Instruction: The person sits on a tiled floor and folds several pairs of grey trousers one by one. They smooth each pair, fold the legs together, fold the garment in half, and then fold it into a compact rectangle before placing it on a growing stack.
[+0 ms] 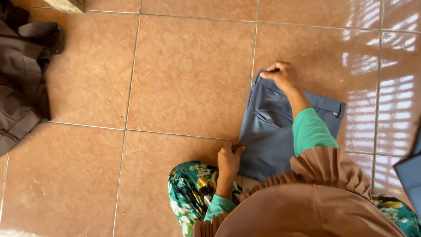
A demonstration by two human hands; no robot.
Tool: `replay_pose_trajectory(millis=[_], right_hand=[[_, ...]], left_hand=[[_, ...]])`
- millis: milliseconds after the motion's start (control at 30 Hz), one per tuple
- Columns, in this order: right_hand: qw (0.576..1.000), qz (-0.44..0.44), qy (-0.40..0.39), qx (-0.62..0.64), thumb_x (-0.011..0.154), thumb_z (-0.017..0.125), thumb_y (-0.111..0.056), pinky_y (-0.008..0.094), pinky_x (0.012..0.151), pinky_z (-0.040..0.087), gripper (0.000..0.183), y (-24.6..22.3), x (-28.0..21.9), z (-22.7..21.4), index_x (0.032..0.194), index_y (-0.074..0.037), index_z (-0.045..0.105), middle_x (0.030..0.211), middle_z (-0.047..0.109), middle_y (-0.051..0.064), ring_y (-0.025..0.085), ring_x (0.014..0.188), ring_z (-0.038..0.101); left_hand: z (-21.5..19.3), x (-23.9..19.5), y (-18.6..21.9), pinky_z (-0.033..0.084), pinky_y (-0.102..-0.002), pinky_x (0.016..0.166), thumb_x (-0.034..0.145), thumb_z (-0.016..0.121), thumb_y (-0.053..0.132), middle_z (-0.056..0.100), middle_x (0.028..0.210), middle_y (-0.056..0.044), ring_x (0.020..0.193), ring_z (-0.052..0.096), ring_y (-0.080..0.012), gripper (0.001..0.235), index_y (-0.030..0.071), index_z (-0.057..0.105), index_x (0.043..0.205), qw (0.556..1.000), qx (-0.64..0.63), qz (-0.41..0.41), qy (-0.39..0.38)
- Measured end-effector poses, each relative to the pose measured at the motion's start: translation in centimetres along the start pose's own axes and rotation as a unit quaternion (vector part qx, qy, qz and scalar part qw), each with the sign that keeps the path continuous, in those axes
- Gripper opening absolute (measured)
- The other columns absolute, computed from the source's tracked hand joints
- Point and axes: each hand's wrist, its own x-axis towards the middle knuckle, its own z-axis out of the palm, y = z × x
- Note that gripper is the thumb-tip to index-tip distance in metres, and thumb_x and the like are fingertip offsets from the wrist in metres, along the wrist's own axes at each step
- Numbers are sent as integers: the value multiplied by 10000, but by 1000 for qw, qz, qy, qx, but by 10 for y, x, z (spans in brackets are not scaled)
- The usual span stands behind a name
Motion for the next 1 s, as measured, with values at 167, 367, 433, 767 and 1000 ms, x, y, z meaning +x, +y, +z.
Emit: replay_pose_trajectory(millis=[167, 367, 433, 767, 1000], right_hand=[[991, 30, -11, -128, 812, 800, -541, 349, 924, 495, 338, -12, -8, -4, 1128, -451, 722, 1053, 667, -99, 149, 1014, 675], [966, -84, -245, 3, 714, 880, -330, 611, 1092, 435, 749, -122, -131, -81, 1403, -208, 615, 1356, 593, 211, 455, 1322, 531], [953, -109, -251, -133, 757, 834, -266, 609, 1105, 405, 768, -106, -154, -68, 1467, -237, 543, 1418, 566, 140, 396, 1359, 505], [984, -82, -39, -153, 1014, 599, -509, 412, 784, 599, 211, -22, -144, -29, 1104, -403, 757, 993, 777, -106, 208, 954, 740], [936, -305, 58, -168, 929, 709, -414, 473, 959, 548, 425, -2, -209, 0, 1311, -228, 707, 1246, 731, 62, 274, 1174, 678]], left_hand=[[0, -8, 15, 558, -551, 875, 877, 698, 119, 659, 1178, -162, 1081, 665, -431, 474, 157, 557, 1328, 995, 6, 44, 91], [25, -11, 57, 519, -405, 864, 907, 649, 79, 562, 1183, -106, 1004, 612, -332, 333, 171, 631, 1227, 901, 63, 342, 258], [50, -2, 52, 524, -398, 844, 941, 621, 139, 544, 1193, -97, 987, 602, -309, 319, 175, 601, 1258, 897, 81, 356, 249], [72, 5, 46, 587, -392, 706, 965, 557, 374, 537, 1273, -86, 943, 605, -251, 563, 269, 446, 1507, 844, 299, 350, 275], [72, 69, 27, 640, -544, 676, 885, 651, 281, 495, 1423, -84, 872, 725, -377, 575, 320, 465, 1427, 937, 240, 193, 167]])
